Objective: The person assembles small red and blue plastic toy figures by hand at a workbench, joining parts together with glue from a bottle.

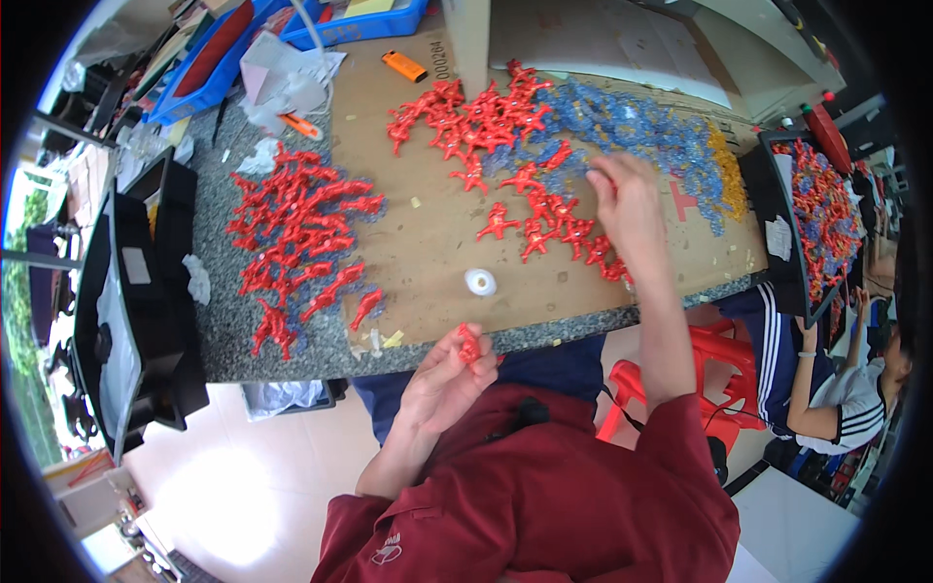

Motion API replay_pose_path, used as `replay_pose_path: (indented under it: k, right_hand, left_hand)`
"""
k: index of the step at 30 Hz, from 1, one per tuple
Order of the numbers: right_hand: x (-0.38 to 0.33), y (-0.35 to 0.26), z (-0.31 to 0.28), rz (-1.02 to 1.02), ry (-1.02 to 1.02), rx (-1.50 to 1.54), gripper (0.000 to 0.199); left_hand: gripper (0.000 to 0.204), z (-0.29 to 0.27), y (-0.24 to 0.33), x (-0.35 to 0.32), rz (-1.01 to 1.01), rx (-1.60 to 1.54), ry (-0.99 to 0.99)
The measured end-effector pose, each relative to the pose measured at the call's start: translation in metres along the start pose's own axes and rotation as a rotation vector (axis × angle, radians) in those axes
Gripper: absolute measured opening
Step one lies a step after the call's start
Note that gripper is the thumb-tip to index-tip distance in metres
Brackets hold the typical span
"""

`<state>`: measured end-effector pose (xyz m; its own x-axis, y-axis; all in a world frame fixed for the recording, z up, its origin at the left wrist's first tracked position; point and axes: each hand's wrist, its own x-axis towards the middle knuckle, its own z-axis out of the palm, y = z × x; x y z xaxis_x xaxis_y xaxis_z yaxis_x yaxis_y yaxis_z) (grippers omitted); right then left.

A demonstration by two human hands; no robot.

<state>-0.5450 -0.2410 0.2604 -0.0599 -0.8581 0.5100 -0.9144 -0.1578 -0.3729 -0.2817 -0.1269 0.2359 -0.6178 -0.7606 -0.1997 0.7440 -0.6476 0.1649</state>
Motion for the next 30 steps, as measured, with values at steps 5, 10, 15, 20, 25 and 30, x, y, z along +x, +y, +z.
replay_pose_path:
  k: [5,10,15,20,25,30]
  right_hand:
    - [0.005,0.003,0.007,0.040,-0.065,-0.116,0.022]
    - [-0.002,-0.010,-0.007,0.081,-0.069,-0.070,0.022]
    - [-0.026,-0.043,-0.040,0.496,-0.219,0.510,0.016]
    - [-0.068,-0.074,-0.031,0.138,-0.168,0.479,0.019]
    - [-0.099,-0.069,-0.004,-0.158,-0.073,0.317,0.021]
    - [-0.104,-0.068,-0.012,-0.044,-0.150,0.467,0.023]
  left_hand:
    - [0.031,-0.011,-0.006,0.006,-0.002,-0.138,-0.134]
    - [0.031,-0.017,-0.005,0.004,0.010,-0.180,-0.202]
    - [0.030,-0.019,-0.006,0.005,0.030,-0.137,-0.204]
    - [0.022,-0.014,-0.007,0.003,0.057,-0.027,-0.155]
    - [0.019,-0.008,-0.008,0.004,0.027,0.001,-0.140]
    - [0.018,-0.006,-0.007,0.000,0.041,0.062,-0.073]
